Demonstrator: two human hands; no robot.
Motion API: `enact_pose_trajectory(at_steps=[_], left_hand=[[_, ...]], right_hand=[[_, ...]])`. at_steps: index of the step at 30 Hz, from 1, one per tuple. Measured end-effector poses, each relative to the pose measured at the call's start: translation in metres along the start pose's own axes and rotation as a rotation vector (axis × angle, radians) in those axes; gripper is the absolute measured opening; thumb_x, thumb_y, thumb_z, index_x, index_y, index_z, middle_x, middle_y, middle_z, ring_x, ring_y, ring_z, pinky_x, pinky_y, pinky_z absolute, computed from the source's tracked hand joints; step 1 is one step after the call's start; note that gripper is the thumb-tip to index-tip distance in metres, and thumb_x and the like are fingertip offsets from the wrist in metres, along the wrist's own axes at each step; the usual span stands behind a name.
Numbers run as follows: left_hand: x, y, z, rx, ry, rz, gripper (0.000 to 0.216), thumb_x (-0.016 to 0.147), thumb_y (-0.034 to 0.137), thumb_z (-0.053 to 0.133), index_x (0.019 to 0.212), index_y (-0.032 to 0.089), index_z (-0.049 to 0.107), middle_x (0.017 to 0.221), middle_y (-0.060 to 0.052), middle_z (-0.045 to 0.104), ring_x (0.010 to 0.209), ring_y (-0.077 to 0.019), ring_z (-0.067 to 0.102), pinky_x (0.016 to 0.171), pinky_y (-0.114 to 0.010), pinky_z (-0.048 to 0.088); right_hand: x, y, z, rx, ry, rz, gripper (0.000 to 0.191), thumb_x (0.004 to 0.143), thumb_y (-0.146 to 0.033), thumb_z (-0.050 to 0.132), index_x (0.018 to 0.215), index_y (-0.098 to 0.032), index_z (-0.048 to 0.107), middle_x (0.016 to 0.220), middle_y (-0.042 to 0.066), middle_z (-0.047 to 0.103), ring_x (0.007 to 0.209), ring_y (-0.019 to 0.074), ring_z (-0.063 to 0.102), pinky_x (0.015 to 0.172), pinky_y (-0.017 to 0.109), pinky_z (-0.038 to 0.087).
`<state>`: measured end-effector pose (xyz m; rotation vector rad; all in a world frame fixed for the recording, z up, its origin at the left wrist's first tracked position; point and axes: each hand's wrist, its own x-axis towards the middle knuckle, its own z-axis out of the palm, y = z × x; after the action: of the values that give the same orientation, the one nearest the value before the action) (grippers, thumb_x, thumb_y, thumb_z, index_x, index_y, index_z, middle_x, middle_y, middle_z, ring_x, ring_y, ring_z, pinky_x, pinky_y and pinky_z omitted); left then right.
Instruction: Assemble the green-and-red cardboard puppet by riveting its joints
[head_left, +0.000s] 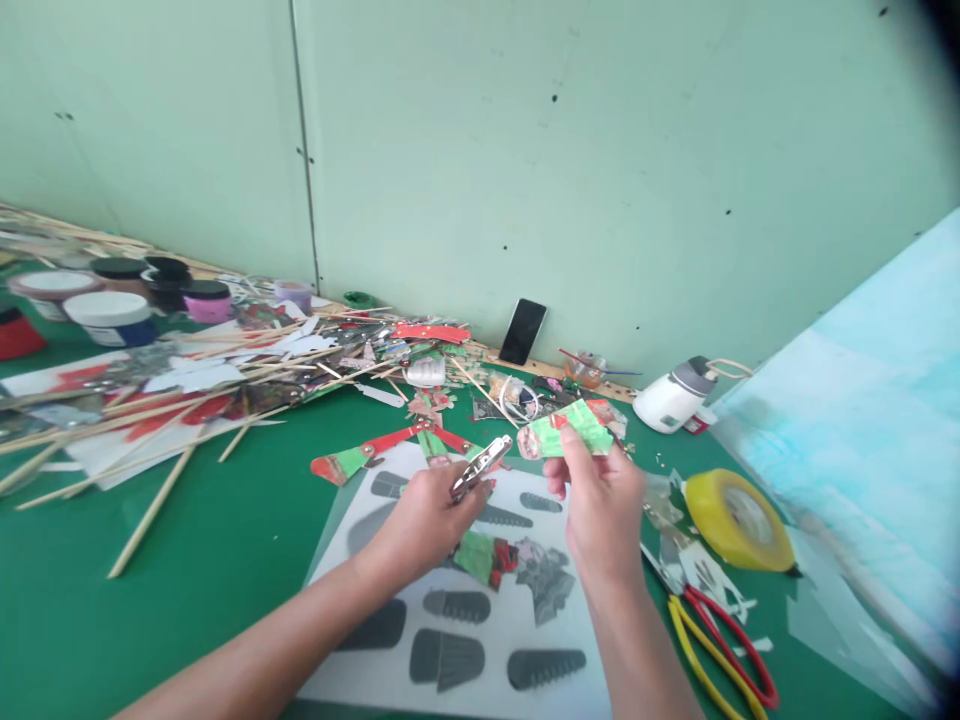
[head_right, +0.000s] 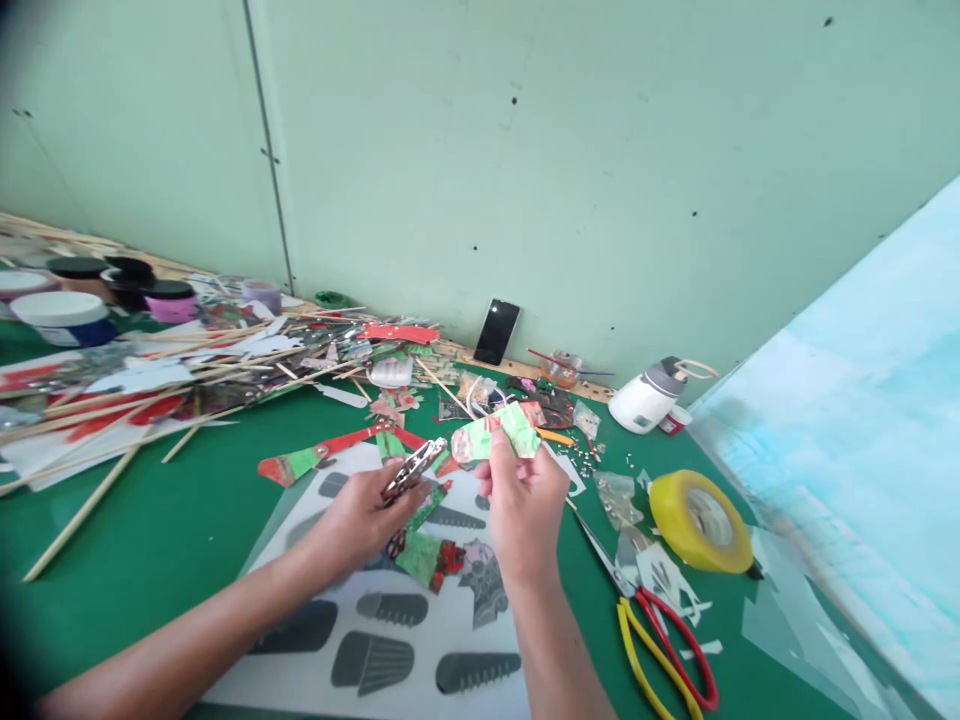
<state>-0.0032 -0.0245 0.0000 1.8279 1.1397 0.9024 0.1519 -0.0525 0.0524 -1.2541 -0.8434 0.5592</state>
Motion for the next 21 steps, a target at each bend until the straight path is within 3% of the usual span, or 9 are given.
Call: enact_pose_trajectory(at_steps=[5,13,21], left_hand=[[-0.0009,-0.0015,0.0015,0.133,-0.010,0.035,0.030,0.088,0.042,0.043,0.067,0.021,0.039,0.059,0.004,0.038,0.055,-0.0112,0.034,0.052,-0.025,0.027],[-0.0026,-0.0021,0.0036,0.119,-0.087,0.004,0.032,0.088,0.042,0.042,0.065,0.021,0.036,0.058,0.005,0.036,0.052,-0.0099,0.035,0.049,-0.024,0.025],[-0.0038,-0.0028,0.0047,0.140,-0.088,0.009,0.032,0.089,0.040,0.041,0.064,0.021,0.036,0.057,0.005,0.037,0.050,-0.0095,0.036,0.047,-0.024,0.025]], right_hand=[[-0.0006,0.0016,-0.0014,-0.007,-0.037,-0.011,0.031,0.074,-0.041,0.069,0.063,-0.017,0.053,0.045,-0.002,0.058,0.036,0.0105,0.049,0.036,0.022,0.038],[-0.0005,-0.0047,-0.0009,-0.044,-0.037,0.015,0.027,0.073,-0.039,0.069,0.066,-0.016,0.058,0.045,-0.002,0.057,0.036,0.0097,0.047,0.035,0.021,0.037],[-0.0021,-0.0026,-0.0023,-0.114,-0.100,0.018,0.026,0.075,-0.039,0.067,0.068,-0.015,0.059,0.048,-0.001,0.059,0.038,0.0098,0.049,0.036,0.020,0.038]])
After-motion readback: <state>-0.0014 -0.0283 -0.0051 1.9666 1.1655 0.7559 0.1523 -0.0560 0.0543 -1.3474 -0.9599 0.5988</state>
